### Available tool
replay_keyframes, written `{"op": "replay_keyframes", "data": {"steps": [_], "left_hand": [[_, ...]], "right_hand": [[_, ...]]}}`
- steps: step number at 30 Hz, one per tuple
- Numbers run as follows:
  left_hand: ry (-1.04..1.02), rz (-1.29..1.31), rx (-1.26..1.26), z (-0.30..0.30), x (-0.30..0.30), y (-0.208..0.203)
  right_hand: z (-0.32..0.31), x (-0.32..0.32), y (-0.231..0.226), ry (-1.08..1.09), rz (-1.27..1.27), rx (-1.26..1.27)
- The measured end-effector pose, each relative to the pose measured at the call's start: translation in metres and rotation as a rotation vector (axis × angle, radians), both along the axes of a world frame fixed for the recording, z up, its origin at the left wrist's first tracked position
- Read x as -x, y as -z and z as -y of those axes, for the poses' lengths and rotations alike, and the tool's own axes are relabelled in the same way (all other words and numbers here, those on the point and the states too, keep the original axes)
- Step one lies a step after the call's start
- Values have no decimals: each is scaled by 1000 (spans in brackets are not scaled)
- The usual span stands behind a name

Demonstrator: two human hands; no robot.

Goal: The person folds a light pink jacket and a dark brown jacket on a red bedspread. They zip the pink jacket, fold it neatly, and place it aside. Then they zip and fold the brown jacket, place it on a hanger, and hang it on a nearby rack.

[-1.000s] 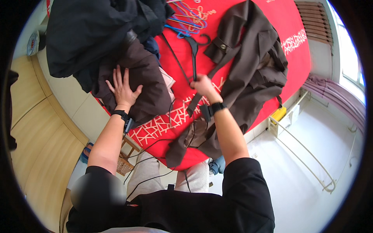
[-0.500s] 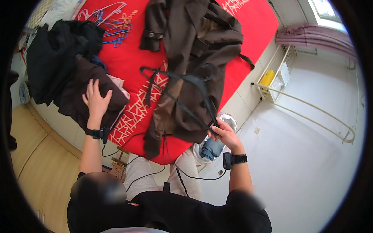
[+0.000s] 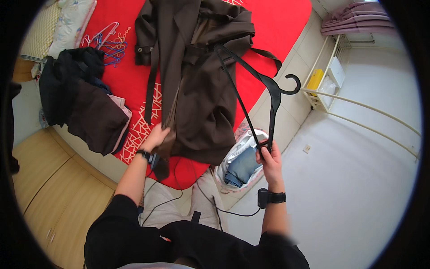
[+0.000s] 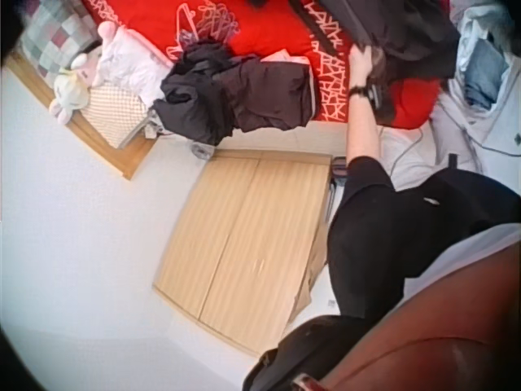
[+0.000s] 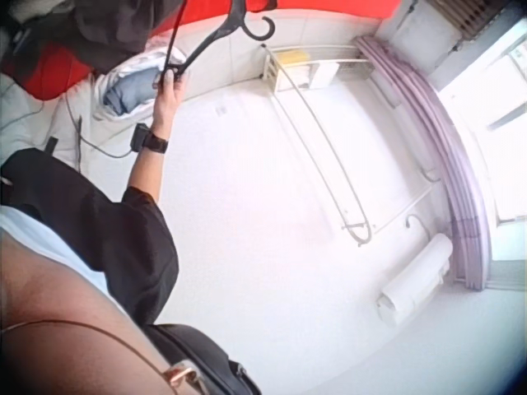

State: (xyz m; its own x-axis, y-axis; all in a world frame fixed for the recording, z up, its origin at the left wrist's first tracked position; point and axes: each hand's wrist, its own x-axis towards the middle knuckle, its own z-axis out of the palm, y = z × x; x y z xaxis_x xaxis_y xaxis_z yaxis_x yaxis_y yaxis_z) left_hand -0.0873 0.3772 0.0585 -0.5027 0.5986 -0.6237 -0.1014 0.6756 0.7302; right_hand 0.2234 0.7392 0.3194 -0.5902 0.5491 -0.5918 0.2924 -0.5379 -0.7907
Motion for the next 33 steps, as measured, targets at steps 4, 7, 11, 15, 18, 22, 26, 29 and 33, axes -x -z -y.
{"op": "replay_keyframes", "data": {"steps": [4,7,11,15,18,22,26,29,33], "left_hand": [[323,184,262,133,-37,-74],[621,224,682,201,-42,-120],[739,-21,1029,179,-3,-137],[320,-729,352,25,63,-86],[52,-748,71,-116,102,-33],[41,-535,595,-208,129,18],[0,-663,514,-180,155,35],[-267,-711,241,-119,178,3],[-448,-245,-144,-43,181,-106]], "right_hand": [[-33,-9,1,-15,-32,-1],[-44,-6,8,-40,-61,15],[-45,1,21,-74,-39,22],[-39,1,30,-158,33,35],[-33,-2,32,-196,58,24],[-29,-14,26,-185,102,24],[-29,-34,14,-228,84,-8],[-31,-42,10,-261,151,-66],[-31,-30,-10,-289,81,18]]}}
